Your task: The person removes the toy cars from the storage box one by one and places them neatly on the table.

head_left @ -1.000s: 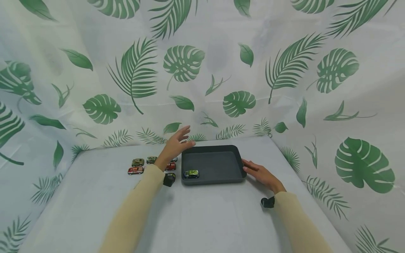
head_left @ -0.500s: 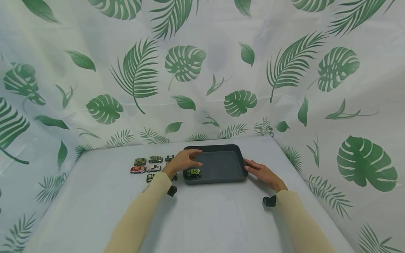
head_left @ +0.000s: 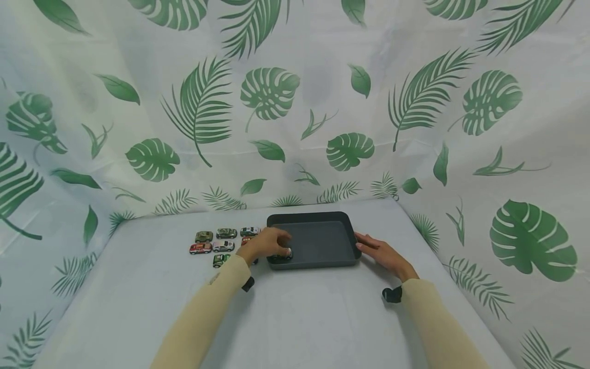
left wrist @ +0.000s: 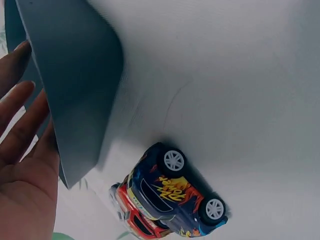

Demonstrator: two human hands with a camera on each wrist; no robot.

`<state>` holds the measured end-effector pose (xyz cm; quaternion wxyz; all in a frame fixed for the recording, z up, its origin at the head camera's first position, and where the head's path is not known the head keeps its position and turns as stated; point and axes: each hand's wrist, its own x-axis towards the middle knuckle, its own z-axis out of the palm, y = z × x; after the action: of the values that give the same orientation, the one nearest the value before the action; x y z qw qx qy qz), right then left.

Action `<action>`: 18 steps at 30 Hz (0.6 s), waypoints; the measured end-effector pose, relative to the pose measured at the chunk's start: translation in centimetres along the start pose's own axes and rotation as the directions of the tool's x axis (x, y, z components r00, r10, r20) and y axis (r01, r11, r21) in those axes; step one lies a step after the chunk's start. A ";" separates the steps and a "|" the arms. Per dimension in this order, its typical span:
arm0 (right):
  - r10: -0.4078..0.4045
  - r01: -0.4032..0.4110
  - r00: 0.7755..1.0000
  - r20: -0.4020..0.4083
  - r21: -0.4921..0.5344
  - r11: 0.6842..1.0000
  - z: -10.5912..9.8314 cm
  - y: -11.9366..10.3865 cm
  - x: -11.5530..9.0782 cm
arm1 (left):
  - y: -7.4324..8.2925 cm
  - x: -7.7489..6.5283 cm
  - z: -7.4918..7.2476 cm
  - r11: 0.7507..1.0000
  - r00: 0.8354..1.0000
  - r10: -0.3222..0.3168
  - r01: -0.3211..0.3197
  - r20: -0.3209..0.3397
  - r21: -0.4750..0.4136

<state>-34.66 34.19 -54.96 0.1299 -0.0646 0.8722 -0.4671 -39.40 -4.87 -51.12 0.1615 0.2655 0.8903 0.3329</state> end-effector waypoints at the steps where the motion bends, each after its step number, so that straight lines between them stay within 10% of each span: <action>1: 0.001 -0.001 1.000 -0.001 0.001 1.000 0.0 0.0 0.0 | 0.0 0.1 0.0 1.000 1.000 0.004 -0.004 0.005 0.020; 18: 0.005 -0.005 1.000 -0.002 0.019 1.000 0.1 0.1 0.1 | -0.4 0.5 1.4 0.972 0.998 0.067 -0.067 0.006 0.227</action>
<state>-34.74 34.12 -55.08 0.1309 -0.0607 0.8680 -0.4751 -39.30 -4.14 -52.49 0.1181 0.3119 0.9132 0.2342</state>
